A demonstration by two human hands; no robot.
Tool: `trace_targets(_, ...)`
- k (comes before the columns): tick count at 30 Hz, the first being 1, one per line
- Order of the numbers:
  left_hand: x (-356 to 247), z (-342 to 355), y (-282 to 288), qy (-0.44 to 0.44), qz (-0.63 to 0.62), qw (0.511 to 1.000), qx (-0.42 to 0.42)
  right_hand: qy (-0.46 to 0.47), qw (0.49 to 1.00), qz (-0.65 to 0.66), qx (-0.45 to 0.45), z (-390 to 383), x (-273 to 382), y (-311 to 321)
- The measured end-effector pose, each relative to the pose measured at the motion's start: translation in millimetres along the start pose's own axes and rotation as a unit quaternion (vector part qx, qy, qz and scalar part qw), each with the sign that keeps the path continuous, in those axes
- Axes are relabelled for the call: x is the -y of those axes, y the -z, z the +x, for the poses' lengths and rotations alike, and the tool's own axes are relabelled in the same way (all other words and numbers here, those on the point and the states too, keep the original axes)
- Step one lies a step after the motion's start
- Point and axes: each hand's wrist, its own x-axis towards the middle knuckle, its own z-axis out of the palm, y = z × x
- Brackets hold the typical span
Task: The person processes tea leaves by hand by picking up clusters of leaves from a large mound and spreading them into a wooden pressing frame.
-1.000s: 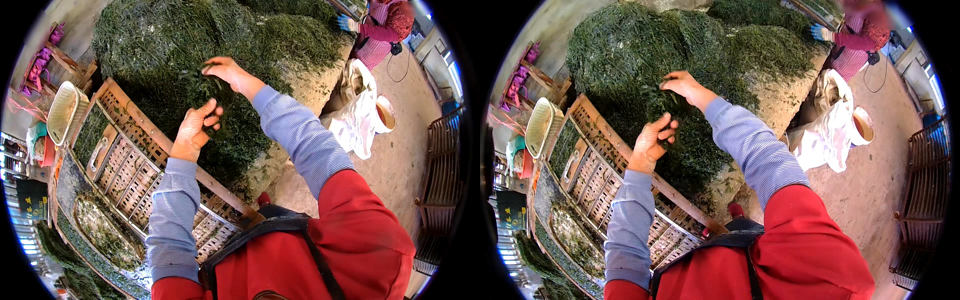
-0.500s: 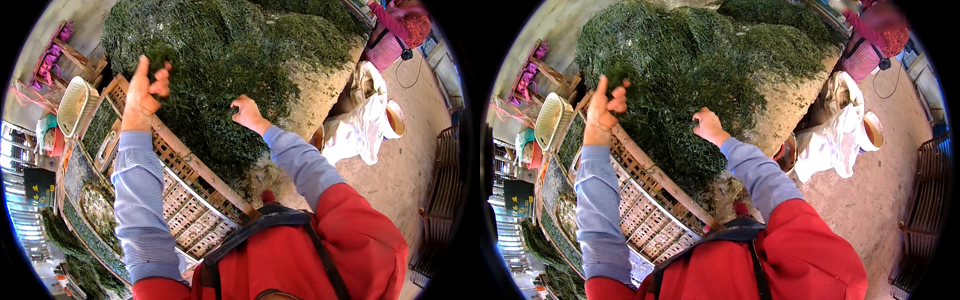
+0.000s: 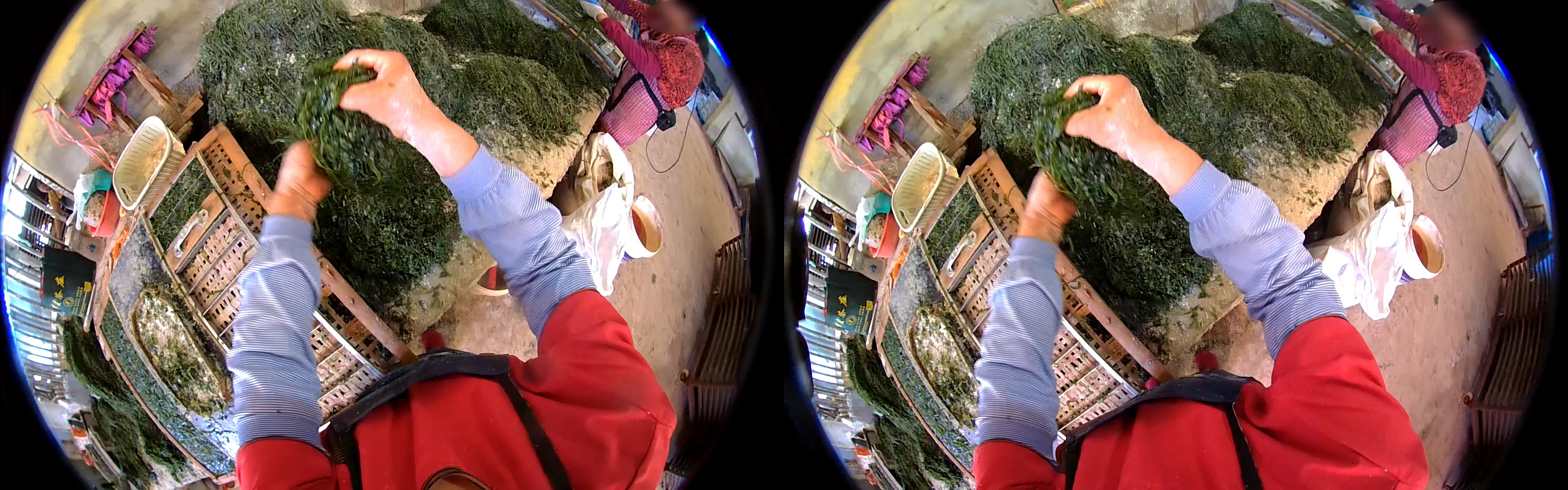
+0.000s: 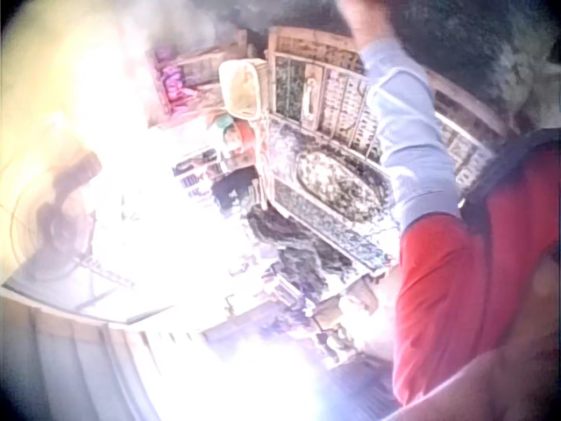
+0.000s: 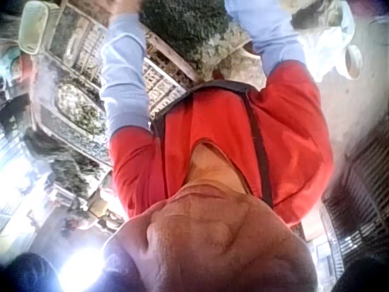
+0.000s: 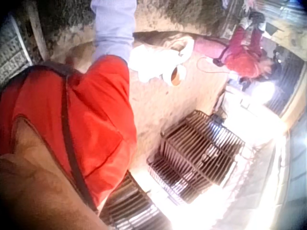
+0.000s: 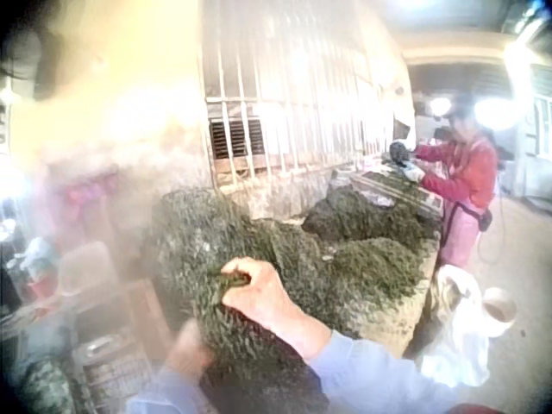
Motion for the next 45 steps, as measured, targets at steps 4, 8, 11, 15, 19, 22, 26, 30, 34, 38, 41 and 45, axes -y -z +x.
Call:
trace_targets(4,48,-25,-3,0.086,-0.111,0.988,0.072,-0.044,0.993,0.098,-0.048,21,-6,5)
trace_targets(8,56,-35,10,0.118,-0.227,0.954,0.158,-0.178,0.964,0.182,-0.075,7,-74,27)
trace_targets(11,45,-28,8,0.147,-0.122,0.981,0.039,-0.352,0.936,-0.004,-0.010,-17,-134,53)
trace_targets(15,16,-31,11,0.173,-0.092,0.980,0.029,-0.295,0.920,-0.221,0.136,-43,-115,65)
trace_targets(19,-11,-43,10,0.127,-0.055,0.990,0.013,0.002,0.974,-0.174,0.148,-48,-105,30)
trace_targets(22,-40,-53,0,0.097,-0.013,0.995,0.018,0.012,0.984,-0.062,0.169,-48,-103,-27)
trace_targets(26,-84,-56,-18,0.026,-0.004,0.999,0.030,-0.160,0.983,-0.060,0.060,-53,-160,-57)
trace_targets(30,-123,-65,-32,-0.032,-0.024,0.997,0.059,-0.158,0.972,-0.175,-0.011,-91,-193,-42)
trace_targets(34,-139,-72,-33,-0.056,-0.067,0.989,0.122,-0.093,0.940,-0.326,0.030,-123,-219,-16)
trace_targets(38,-118,-83,-26,-0.052,-0.072,0.993,0.080,-0.208,0.795,-0.504,0.265,-119,-177,10)
trace_targets(41,-116,-77,-30,-0.008,-0.117,0.986,0.115,-0.164,0.872,-0.355,0.294,-100,-160,17)
trace_targets(45,-130,-84,-32,-0.016,-0.056,0.988,0.143,0.068,0.987,0.000,0.145,-48,-95,-35)
